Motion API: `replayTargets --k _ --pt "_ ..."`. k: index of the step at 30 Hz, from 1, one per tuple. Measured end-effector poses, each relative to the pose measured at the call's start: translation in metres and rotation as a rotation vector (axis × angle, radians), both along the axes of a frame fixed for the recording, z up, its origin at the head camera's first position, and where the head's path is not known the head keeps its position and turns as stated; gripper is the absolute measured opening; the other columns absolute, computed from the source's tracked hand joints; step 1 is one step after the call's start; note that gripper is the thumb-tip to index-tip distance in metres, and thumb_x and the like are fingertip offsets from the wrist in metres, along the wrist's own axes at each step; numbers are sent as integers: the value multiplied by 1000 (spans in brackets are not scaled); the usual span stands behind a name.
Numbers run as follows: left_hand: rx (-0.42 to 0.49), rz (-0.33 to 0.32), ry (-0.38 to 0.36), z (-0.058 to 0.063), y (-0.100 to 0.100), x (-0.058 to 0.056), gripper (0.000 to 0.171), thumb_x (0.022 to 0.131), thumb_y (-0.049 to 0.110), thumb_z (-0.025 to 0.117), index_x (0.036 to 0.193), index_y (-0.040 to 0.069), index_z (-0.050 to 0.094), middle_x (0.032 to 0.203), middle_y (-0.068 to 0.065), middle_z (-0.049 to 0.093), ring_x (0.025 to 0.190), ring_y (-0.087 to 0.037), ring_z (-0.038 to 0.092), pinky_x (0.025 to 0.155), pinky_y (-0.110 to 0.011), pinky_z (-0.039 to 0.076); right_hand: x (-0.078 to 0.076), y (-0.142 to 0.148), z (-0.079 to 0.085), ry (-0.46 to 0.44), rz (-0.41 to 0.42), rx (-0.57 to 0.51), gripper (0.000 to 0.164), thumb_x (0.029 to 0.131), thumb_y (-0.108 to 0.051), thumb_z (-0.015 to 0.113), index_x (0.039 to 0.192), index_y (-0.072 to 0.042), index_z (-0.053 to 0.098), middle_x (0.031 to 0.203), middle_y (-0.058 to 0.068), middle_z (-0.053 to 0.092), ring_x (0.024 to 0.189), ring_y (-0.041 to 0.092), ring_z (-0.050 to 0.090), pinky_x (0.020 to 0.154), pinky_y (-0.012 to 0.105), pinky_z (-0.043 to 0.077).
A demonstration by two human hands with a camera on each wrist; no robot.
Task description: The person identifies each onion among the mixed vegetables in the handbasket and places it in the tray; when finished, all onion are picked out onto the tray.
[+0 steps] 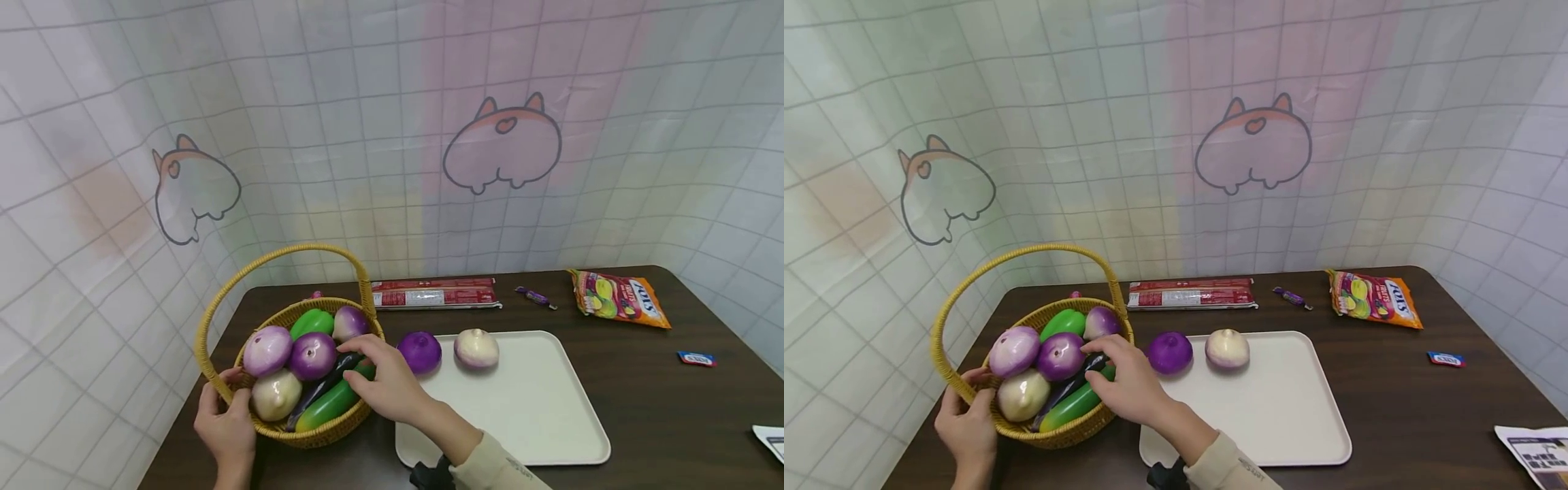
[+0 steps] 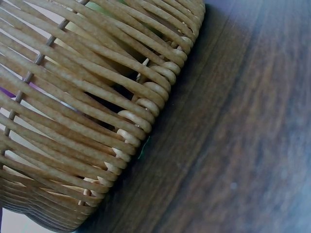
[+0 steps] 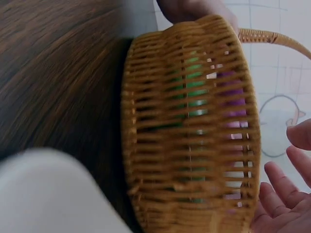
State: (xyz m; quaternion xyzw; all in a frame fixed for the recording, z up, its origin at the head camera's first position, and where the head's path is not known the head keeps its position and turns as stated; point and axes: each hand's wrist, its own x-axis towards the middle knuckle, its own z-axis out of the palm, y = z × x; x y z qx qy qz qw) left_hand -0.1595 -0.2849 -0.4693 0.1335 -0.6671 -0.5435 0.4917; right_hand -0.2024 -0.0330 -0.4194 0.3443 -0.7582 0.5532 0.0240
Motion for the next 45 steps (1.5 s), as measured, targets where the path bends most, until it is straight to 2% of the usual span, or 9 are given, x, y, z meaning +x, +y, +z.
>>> replayTargets --k 3,6,14,21,25,33,40,45 --pt "-3 -5 -3 0 1 -1 32 74 -19 57 100 -6 71 91 -2 66 85 -14 60 72 -17 44 0 -8 0 2 32 0 40 89 -12 67 128 -9 59 131 0 56 117 18 56 89 32 52" --pt "-3 -5 -6 0 0 -2 32 74 -19 56 100 -6 70 91 -3 66 85 -14 59 72 -16 44 0 -16 2 -22 37 17 45 88 -13 69 132 -9 55 134 0 52 119 23 55 91 35 51" --pt "-3 -7 8 2 0 -4 32 74 -20 56 101 -8 70 91 -2 66 85 -13 59 72 -16 44 -9 -34 8 -73 -53 38 58 84 -17 74 137 -10 50 136 5 50 122 24 52 94 30 49" --pt "3 -7 -6 5 2 -5 32 73 -22 54 101 -12 67 91 -3 65 84 -16 58 71 -15 43 -21 -44 9 -130 -80 111 70 82 -21 77 143 -11 45 140 6 52 124 27 53 98 38 47" --pt "1 -1 -10 5 2 -4 32 74 -21 55 101 -10 68 91 -3 65 84 -15 59 71 -15 43 -26 -50 9 -126 -77 192 77 80 -25 78 147 -12 41 144 6 50 128 24 50 101 39 44" --pt "-4 17 -20 1 -2 -4 32 74 -21 56 101 -11 68 90 1 65 84 -15 60 70 -14 44 -32 -59 8 -117 -50 296 75 80 -27 79 145 -14 45 140 7 53 123 24 53 98 37 45" --pt "8 15 -27 0 -1 -1 31 75 -19 55 101 -9 69 90 4 65 84 -12 60 71 -15 44 -29 -62 4 -101 -45 366 78 76 -32 82 144 -19 47 137 9 49 118 21 53 94 34 46" --pt "12 1 -18 2 1 0 31 76 -18 55 101 -7 70 91 2 66 84 -13 60 71 -15 45 -25 -64 4 -57 -25 409 83 75 -35 83 146 -19 43 138 6 47 118 18 53 95 32 46"
